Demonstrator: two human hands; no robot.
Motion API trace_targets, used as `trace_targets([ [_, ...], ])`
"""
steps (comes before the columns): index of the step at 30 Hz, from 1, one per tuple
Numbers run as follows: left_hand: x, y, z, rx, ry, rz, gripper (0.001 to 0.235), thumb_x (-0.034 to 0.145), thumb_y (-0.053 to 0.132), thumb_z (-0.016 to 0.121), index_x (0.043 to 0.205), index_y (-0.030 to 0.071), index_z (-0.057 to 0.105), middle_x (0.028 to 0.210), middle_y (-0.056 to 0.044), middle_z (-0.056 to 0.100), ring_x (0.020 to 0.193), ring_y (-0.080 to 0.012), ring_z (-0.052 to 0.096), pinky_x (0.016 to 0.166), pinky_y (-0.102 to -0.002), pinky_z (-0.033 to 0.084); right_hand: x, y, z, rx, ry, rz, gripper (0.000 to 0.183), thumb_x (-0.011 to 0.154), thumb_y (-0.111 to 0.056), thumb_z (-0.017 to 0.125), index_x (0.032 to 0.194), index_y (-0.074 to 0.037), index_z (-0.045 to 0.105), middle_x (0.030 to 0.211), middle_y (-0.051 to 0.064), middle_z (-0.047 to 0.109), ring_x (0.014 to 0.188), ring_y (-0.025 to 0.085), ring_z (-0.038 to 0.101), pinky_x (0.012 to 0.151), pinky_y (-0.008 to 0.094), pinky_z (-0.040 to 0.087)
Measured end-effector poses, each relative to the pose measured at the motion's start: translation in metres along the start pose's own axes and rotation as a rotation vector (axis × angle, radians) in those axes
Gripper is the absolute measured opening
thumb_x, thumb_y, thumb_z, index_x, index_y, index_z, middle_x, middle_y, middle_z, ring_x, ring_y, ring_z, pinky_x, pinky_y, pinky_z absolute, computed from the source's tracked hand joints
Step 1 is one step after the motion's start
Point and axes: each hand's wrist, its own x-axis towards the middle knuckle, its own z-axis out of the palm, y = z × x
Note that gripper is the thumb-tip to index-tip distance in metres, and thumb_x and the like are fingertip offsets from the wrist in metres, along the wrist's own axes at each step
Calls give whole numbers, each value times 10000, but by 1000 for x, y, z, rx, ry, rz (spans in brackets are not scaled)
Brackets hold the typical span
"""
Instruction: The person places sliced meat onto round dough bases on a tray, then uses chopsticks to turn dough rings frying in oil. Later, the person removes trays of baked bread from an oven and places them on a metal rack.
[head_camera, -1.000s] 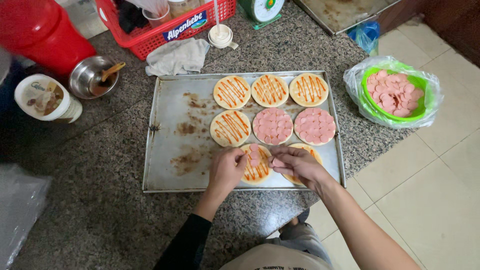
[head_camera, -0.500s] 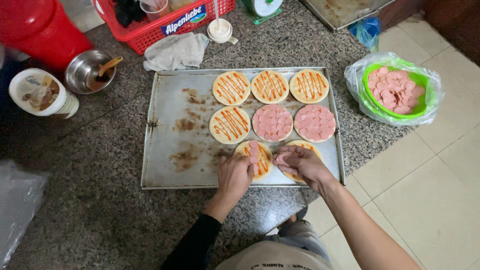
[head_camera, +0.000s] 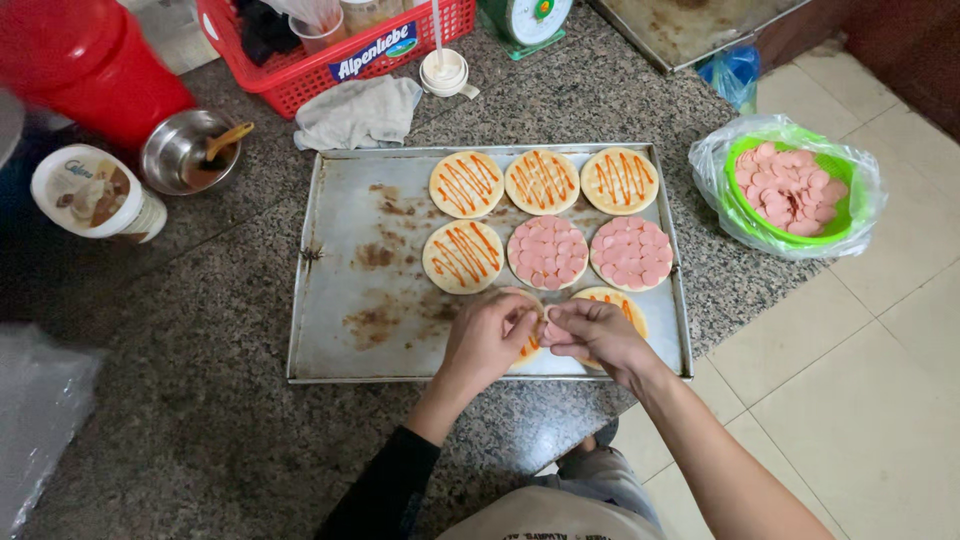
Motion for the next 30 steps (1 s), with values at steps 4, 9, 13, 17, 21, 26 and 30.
trace_targets([
  [4,6,14,-9,191,6,215,182,853,154,740,994,40,731,895,-115,691,821,-304,684,734,-423,514,-3,-4,8,-41,-75,-26,388,1007,-317,595,1129,36,703,995,128,769,869,200,767,789,308,638],
  [9,2,5,-12,93,-21,26,192,918,205,726,831,35,705,815,-103,715,692,-260,708,663,-381,546,-2,-1,7,-92,-151,-68,325,984,-207,592,1236,-20,677,1062,98,762,916,182,754,803,300,626],
  [13,-12,-21,-14,140,116,-66,149,860,185,738,844,37,730,772,-134,699,678,-305,693,620,-421,528,0,6,-2,40,-45,-18,296,990,-121,578,1245,8,656,1061,123,741,933,217,753,850,330,622],
  [17,-33,-41,-7,210,47,-103,114,834,169,741,835,56,750,795,-142,709,733,-328,695,673,-435,530,2,12,-11,91,24,-16,296,971,-53,595,1261,-12,635,1067,118,733,974,203,731,911,334,607],
  [21,-47,-46,10,182,-39,30,84,829,147,719,849,79,765,842,-129,737,804,-329,711,763,-463,521,6,21,-16,168,39,-44,229,949,50,615,1175,20,589,1091,125,717,1009,231,716,950,348,599],
  [26,-48,-47,20,391,-19,-74,118,814,175,755,770,68,726,780,-135,710,757,-358,683,759,-503,486,8,28,-21,172,17,-46,325,888,171,498,1153,20,607,1134,122,702,1088,224,706,989,322,584],
  [30,-46,-44,19,457,-12,-54,130,796,164,759,765,57,691,802,-143,697,788,-368,671,782,-502,471,5,24,-20,145,34,-70,284,909,164,516,1149,52,619,1132,131,697,1085,228,703,982,321,580],
])
